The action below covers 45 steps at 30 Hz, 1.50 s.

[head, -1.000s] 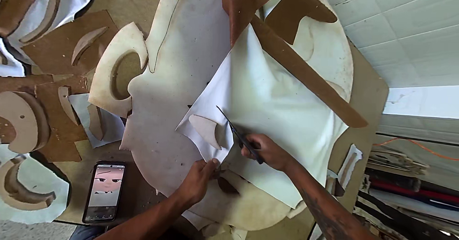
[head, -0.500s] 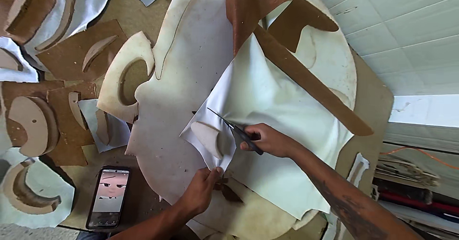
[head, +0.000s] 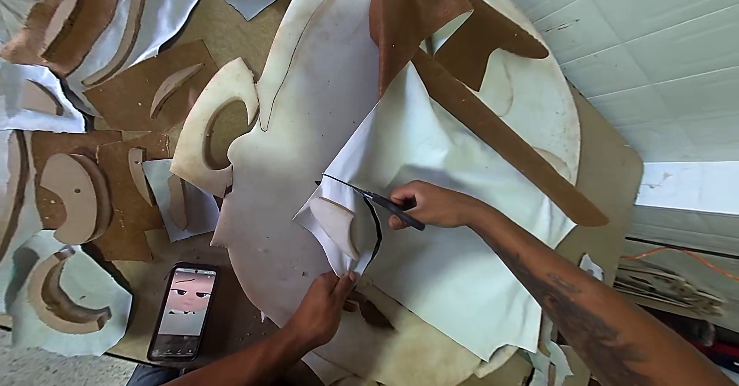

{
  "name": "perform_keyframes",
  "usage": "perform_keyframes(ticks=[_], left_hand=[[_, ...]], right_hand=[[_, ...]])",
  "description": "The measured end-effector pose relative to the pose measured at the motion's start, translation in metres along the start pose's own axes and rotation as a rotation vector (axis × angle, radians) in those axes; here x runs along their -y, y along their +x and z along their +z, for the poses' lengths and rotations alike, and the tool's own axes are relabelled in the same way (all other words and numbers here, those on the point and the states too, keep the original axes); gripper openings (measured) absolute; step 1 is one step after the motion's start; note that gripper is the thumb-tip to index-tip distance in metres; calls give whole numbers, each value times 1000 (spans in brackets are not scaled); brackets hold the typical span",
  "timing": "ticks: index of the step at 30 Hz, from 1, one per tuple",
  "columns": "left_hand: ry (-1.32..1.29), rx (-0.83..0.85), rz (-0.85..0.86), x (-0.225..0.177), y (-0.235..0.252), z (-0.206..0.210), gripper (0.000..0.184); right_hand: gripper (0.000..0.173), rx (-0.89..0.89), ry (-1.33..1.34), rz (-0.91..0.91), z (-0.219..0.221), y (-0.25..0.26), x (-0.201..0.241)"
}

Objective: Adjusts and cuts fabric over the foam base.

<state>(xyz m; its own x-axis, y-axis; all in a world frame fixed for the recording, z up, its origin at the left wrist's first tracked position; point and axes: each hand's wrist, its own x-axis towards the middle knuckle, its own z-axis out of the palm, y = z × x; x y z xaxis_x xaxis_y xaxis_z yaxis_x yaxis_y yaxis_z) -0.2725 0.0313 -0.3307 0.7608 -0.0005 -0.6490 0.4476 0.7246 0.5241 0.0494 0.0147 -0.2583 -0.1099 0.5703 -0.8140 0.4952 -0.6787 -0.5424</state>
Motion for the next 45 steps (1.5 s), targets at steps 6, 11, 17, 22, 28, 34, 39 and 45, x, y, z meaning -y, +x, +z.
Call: perform_keyframes(ticks=[6,11,17,22,28,34,39,45], left_hand=[[45,-1,-22,-2,0,0,40],[22,-10,-22,-3,-3,2,39],[-34,-29,-47,-13,-10,-3,40],[-43,-26,-89,-10,-18,-1,40],[349,128,-158,-24,-46,-25,61],[1400,-377,776,-101,-61,-36,32],[1831,-154,574,-149,-7,-29,54],[1436,-61,690,-150,-22,-10,42]], right_hand=[[37,25,41,-21,-6,-3,4],[44,21,-21,-48,-7,24,16],[41,9,28,-102,-6,22,16],[46,-28,17,-112,3,37,28],[42,-527,-297,-152,7,40,37],[35,-735,-378,157,8,36,31],[32,-968,133,-112,79,-18,40],[51,-1175,782,-338,238,-33,24]])
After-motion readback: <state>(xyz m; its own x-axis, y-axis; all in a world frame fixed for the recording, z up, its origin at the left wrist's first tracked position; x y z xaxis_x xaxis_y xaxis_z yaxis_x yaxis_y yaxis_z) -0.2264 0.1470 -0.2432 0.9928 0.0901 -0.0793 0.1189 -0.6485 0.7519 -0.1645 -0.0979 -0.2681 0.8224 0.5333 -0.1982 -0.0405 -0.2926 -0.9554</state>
